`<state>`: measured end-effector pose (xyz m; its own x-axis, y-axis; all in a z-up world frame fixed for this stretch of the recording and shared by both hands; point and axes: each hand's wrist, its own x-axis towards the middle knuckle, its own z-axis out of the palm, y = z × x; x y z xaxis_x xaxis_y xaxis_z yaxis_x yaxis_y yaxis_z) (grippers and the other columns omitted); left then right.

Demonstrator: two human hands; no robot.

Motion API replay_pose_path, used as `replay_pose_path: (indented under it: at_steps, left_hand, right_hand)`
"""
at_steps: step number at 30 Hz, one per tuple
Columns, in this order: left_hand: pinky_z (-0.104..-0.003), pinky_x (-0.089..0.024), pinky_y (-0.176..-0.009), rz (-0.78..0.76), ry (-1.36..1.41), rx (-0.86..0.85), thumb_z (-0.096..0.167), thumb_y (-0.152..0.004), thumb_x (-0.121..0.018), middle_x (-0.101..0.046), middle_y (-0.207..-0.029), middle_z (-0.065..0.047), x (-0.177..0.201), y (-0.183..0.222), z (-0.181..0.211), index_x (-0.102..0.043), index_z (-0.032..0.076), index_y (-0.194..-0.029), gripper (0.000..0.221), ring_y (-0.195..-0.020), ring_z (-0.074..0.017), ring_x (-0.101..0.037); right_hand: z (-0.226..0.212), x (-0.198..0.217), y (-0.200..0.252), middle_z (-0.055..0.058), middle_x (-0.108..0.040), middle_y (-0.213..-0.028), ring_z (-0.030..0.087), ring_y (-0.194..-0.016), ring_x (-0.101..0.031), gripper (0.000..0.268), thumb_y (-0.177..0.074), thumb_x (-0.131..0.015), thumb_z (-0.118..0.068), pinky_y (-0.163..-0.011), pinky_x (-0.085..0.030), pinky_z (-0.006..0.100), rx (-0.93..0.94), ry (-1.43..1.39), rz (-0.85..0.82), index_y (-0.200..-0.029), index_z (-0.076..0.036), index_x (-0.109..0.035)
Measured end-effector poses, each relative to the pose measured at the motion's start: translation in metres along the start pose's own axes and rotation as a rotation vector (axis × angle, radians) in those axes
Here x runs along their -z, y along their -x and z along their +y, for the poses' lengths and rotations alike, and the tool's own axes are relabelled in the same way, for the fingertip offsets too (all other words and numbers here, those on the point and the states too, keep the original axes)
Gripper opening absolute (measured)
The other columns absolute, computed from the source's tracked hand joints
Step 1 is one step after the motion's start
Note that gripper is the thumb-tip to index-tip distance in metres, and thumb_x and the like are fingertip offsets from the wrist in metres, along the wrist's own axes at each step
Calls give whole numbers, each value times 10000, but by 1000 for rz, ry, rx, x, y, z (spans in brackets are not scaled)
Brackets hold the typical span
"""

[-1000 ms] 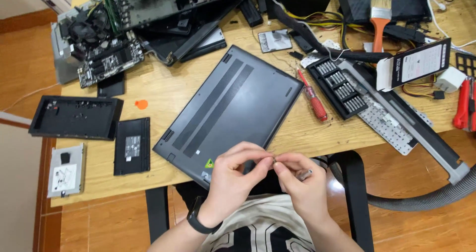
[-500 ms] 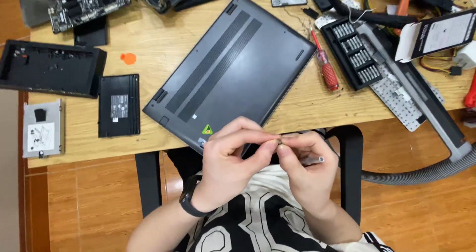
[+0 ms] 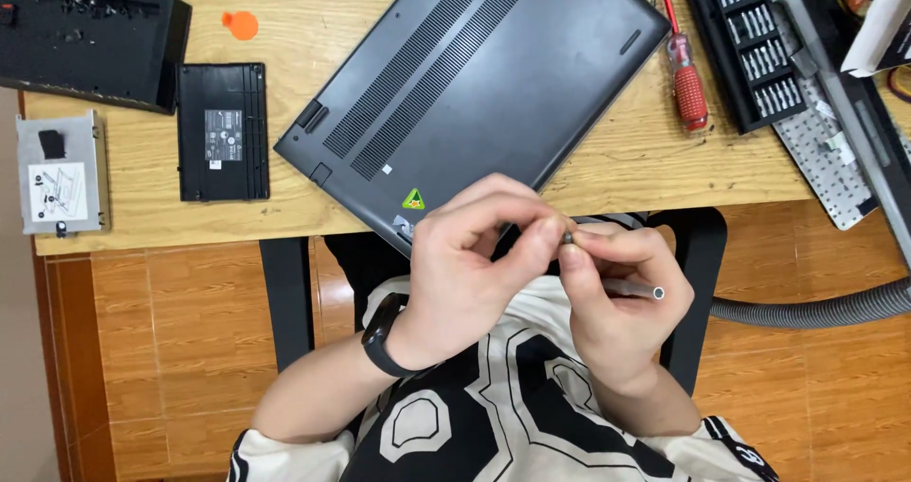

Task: The person pries open the bottom cover of a laptop, removes screws and small components, and sorts screwdriver bits in a bit case. They then reposition the laptop, close its lid, and flip it over on the workbench.

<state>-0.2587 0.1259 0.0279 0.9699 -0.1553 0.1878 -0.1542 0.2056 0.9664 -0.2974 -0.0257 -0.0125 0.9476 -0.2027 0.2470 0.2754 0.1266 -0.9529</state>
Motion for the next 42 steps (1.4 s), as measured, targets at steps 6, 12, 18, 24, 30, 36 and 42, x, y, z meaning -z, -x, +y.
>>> replay_pose_path:
  at_steps: [6,12,18,24,30,36,42]
  left_hand:
    - [-265,-613,-919,3,319,203,-23,-1059,-620,-675,-1126,-104,-3,-7,4,-696,-89,-1140,129,-994,-138,-712]
    - [-200,-511,-772,-82,46,190,2,-983,-708,-675,-1123,-79,2,-11,19,-738,-27,-1186,208,-924,-90,-639]
    - [-205,-551,-845,-106,18,80,3,-1003,-752,-686,-1098,-59,4,-3,10,-765,8,-1180,178,-938,-80,-673]
    - [-216,-578,-884,-86,7,28,-19,-1008,-738,-684,-1108,-69,4,-1,7,-755,-4,-1181,174,-980,-104,-691]
    - [-221,-594,-859,-89,-46,-16,-12,-1004,-750,-691,-1087,-74,4,-1,6,-755,-8,-1167,163,-965,-111,-698]
    - [-224,-591,-829,-95,-68,-40,-21,-996,-755,-696,-1074,-82,4,0,7,-750,-17,-1131,135,-944,-118,-699]
    - [-225,-581,-806,-57,-139,-75,-31,-969,-769,-700,-1040,-84,4,-1,6,-750,-14,-1113,147,-908,-121,-697]
  right_hand:
    - [-2,2,-12,163,-729,-965,96,-702,-613,103,-1035,-638,50,-589,-465,230,-109,-261,47,-1135,40,-613]
    - [-4,10,-10,127,-701,-834,43,-525,-474,137,-1052,-637,-32,-526,-384,229,-189,-266,36,-1133,79,-638]
    - [-2,14,-3,72,-650,-777,64,-576,-514,118,-1077,-670,-30,-539,-395,216,-137,-169,5,-1125,74,-640]
    - [-9,9,-5,80,-661,-845,64,-614,-526,122,-1059,-676,-15,-540,-395,208,-151,-147,17,-1141,72,-651]
    - [-11,11,-6,78,-661,-827,53,-568,-496,142,-1058,-654,-29,-559,-376,236,-192,-187,3,-1147,81,-657]
    - [-6,17,-2,39,-604,-706,37,-525,-438,133,-1072,-647,-30,-525,-342,236,-234,-291,-13,-1152,74,-664]
    - [-7,12,-5,33,-597,-716,59,-553,-448,138,-1069,-646,-32,-552,-358,261,-243,-274,-32,-1153,77,-658]
